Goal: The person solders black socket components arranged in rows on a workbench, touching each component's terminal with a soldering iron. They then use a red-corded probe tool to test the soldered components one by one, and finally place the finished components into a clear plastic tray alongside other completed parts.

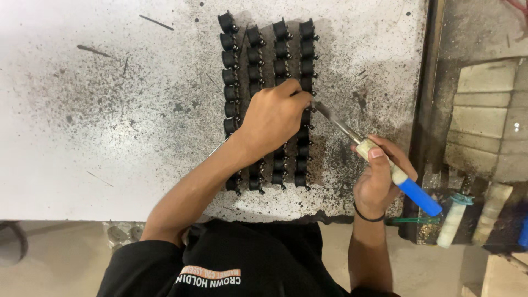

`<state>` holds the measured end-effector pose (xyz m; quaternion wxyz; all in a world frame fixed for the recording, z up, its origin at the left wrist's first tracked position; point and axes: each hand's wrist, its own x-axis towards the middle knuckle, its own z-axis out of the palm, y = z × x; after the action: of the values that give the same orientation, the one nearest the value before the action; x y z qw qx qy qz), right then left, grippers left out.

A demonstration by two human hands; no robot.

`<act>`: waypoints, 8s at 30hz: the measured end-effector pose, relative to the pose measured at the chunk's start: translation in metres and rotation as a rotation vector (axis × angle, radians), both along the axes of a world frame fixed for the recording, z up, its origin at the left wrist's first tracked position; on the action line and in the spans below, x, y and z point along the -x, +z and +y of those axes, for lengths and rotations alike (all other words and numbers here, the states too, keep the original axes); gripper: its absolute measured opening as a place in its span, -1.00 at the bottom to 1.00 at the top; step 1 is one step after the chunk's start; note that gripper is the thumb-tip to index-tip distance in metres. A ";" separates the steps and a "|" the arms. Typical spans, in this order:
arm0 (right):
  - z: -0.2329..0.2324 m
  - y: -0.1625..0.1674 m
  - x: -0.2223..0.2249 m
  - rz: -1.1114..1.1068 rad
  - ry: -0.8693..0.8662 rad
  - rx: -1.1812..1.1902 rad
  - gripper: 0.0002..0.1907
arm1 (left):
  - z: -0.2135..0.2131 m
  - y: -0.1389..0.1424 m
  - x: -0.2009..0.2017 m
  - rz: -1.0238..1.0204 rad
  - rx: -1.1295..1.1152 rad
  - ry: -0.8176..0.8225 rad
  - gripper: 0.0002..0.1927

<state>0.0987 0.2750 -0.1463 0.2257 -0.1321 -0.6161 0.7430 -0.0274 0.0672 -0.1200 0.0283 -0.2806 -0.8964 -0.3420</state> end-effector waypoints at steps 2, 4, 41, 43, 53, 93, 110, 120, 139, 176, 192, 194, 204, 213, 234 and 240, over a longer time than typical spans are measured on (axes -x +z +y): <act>0.001 -0.001 -0.001 0.005 0.006 0.003 -0.67 | 0.001 0.003 -0.003 0.025 -0.031 -0.014 -0.94; 0.002 -0.001 -0.002 0.013 0.010 -0.005 -0.66 | 0.000 0.007 -0.006 0.035 -0.065 -0.021 -0.88; 0.013 -0.009 -0.007 0.108 -0.020 0.009 -0.73 | 0.003 0.005 -0.003 0.045 0.043 -0.040 -0.85; 0.015 -0.010 -0.006 0.124 -0.097 0.037 -0.72 | 0.000 0.010 -0.006 0.084 -0.024 0.002 -0.88; 0.005 0.014 0.003 0.163 0.180 -0.729 -0.78 | -0.017 0.021 -0.035 0.068 0.000 0.070 -0.85; 0.003 -0.034 -0.043 -0.045 -0.190 0.186 -0.69 | -0.013 0.005 -0.035 0.043 -0.053 0.013 -0.85; -0.002 -0.031 -0.040 -0.049 -0.158 0.117 -0.68 | -0.007 0.006 -0.032 0.106 0.133 -0.046 -0.83; -0.001 -0.033 -0.039 0.030 -0.157 0.012 -0.69 | -0.007 0.007 -0.030 0.053 -0.013 -0.020 -0.83; -0.003 -0.034 -0.037 0.024 -0.139 0.031 -0.70 | -0.008 -0.005 -0.028 0.071 -0.028 -0.022 -0.81; 0.010 -0.031 -0.056 -0.073 -0.055 0.194 -0.72 | 0.000 0.032 -0.046 -0.111 0.016 0.034 -0.75; -0.013 -0.026 -0.068 -0.041 -0.135 0.117 -0.75 | -0.022 0.014 -0.068 -0.095 -0.132 -0.006 -0.80; -0.015 -0.024 -0.069 -0.039 -0.133 0.123 -0.76 | -0.023 0.013 -0.069 -0.100 -0.165 -0.012 -0.79; -0.017 -0.018 -0.067 0.016 -0.140 0.164 -0.80 | -0.020 0.011 -0.078 -0.014 -0.051 0.031 -0.87; -0.012 -0.020 -0.067 0.032 -0.115 0.178 -0.79 | -0.019 0.009 -0.076 0.029 -0.106 0.029 -0.87; -0.012 -0.031 -0.112 -0.001 -0.149 0.161 -0.78 | -0.022 0.029 -0.108 -0.003 -0.063 0.007 -0.75; -0.009 -0.031 -0.111 -0.016 -0.118 0.152 -0.80 | -0.017 0.022 -0.105 -0.032 -0.064 -0.024 -0.82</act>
<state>0.2093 0.2658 -0.1775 0.2534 -0.1907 -0.5510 0.7719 0.0778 0.0498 -0.0978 0.0186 -0.2848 -0.8818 -0.3754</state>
